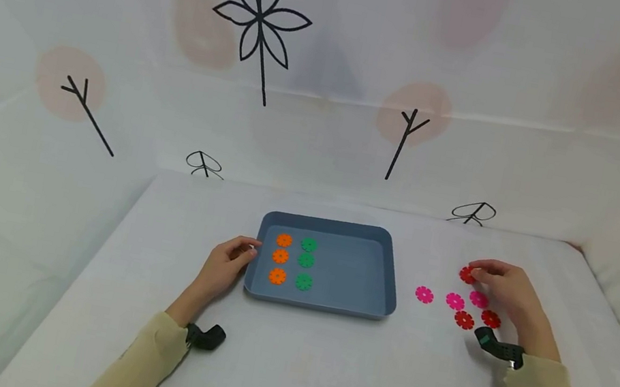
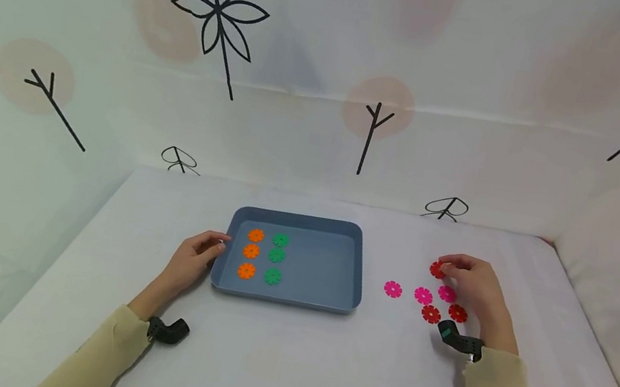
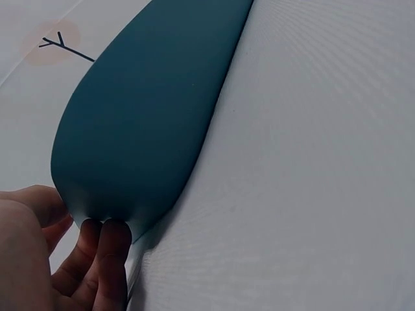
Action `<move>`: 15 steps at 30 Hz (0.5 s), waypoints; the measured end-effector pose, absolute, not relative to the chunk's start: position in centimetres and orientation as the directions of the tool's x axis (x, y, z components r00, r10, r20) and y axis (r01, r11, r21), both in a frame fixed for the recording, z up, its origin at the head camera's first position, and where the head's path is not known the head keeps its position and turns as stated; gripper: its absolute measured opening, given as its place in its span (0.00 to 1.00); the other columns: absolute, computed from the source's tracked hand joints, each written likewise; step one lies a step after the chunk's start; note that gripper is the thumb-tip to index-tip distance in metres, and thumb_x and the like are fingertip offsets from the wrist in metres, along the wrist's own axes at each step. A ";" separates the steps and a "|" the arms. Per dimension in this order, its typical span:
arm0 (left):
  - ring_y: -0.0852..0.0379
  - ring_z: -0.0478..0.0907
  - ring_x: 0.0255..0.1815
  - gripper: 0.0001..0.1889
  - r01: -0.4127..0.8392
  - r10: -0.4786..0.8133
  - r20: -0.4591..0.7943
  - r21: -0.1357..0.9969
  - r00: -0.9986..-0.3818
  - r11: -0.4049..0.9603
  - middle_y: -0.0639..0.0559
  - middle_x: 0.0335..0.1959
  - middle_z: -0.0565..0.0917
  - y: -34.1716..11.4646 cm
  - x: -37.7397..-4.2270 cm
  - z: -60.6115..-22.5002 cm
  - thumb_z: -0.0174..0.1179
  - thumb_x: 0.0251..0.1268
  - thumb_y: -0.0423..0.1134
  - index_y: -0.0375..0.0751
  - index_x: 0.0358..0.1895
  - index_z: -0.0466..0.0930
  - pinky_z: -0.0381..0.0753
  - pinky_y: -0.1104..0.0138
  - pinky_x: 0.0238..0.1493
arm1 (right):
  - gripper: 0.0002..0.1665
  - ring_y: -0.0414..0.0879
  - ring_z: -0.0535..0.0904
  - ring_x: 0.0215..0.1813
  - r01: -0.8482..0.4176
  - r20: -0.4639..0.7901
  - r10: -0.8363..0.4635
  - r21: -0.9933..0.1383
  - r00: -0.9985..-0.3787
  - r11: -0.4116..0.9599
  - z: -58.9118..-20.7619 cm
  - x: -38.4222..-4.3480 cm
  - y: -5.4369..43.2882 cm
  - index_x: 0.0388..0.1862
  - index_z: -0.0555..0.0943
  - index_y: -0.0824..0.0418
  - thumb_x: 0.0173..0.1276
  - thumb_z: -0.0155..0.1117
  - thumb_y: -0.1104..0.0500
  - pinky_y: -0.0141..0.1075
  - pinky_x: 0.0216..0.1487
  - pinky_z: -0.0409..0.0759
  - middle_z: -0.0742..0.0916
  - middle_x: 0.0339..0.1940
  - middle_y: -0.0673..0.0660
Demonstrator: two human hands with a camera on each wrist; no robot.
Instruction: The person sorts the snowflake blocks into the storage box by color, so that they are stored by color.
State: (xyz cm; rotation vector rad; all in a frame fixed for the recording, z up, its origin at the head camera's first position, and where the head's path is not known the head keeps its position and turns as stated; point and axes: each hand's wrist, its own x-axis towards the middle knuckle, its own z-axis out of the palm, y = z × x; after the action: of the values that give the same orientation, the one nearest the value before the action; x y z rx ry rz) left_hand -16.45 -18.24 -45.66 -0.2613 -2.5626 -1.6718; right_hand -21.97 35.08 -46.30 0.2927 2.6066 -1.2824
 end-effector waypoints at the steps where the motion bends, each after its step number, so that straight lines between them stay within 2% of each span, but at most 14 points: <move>1: 0.58 0.70 0.28 0.12 0.182 0.103 0.154 0.901 -0.983 0.393 0.45 0.33 0.78 -18.2 -16.4 -45.7 0.57 0.74 0.33 0.30 0.54 0.82 0.70 0.71 0.32 | 0.30 0.68 0.64 0.64 0.270 -0.275 0.085 -0.753 -0.958 0.600 -46.2 -22.0 35.1 0.68 0.70 0.67 0.77 0.55 0.48 0.46 0.48 0.74 0.74 0.63 0.72; 8: 0.58 0.70 0.29 0.12 0.183 0.103 0.155 0.903 -0.983 0.388 0.43 0.33 0.78 -18.2 -16.3 -45.6 0.57 0.74 0.33 0.30 0.54 0.82 0.70 0.71 0.32 | 0.32 0.62 0.70 0.58 0.247 -0.226 0.107 -0.793 -0.968 0.557 -45.9 -22.0 35.0 0.68 0.69 0.69 0.77 0.55 0.48 0.26 0.36 0.73 0.72 0.64 0.72; 11: 0.59 0.70 0.29 0.13 0.180 0.103 0.152 0.903 -0.983 0.390 0.41 0.34 0.79 -18.3 -16.3 -45.6 0.57 0.74 0.33 0.30 0.54 0.82 0.70 0.71 0.33 | 0.33 0.63 0.69 0.60 0.240 -0.226 0.092 -0.817 -0.970 0.524 -45.8 -22.1 34.7 0.69 0.68 0.69 0.77 0.55 0.47 0.23 0.36 0.75 0.70 0.66 0.72; 15: 0.59 0.70 0.29 0.13 0.182 0.105 0.153 0.901 -0.983 0.393 0.41 0.34 0.79 -18.3 -16.3 -45.6 0.57 0.75 0.34 0.30 0.54 0.82 0.71 0.71 0.33 | 0.36 0.64 0.70 0.62 0.238 -0.237 0.063 -0.842 -0.969 0.485 -45.2 -22.3 33.8 0.72 0.66 0.68 0.76 0.57 0.45 0.24 0.40 0.78 0.69 0.67 0.72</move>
State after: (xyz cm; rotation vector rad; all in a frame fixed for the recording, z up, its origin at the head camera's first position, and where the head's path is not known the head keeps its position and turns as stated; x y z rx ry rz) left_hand -16.31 -18.32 -45.63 -0.2644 -2.5621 -1.6723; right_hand -22.30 33.76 -45.17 0.2614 2.5532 -1.4892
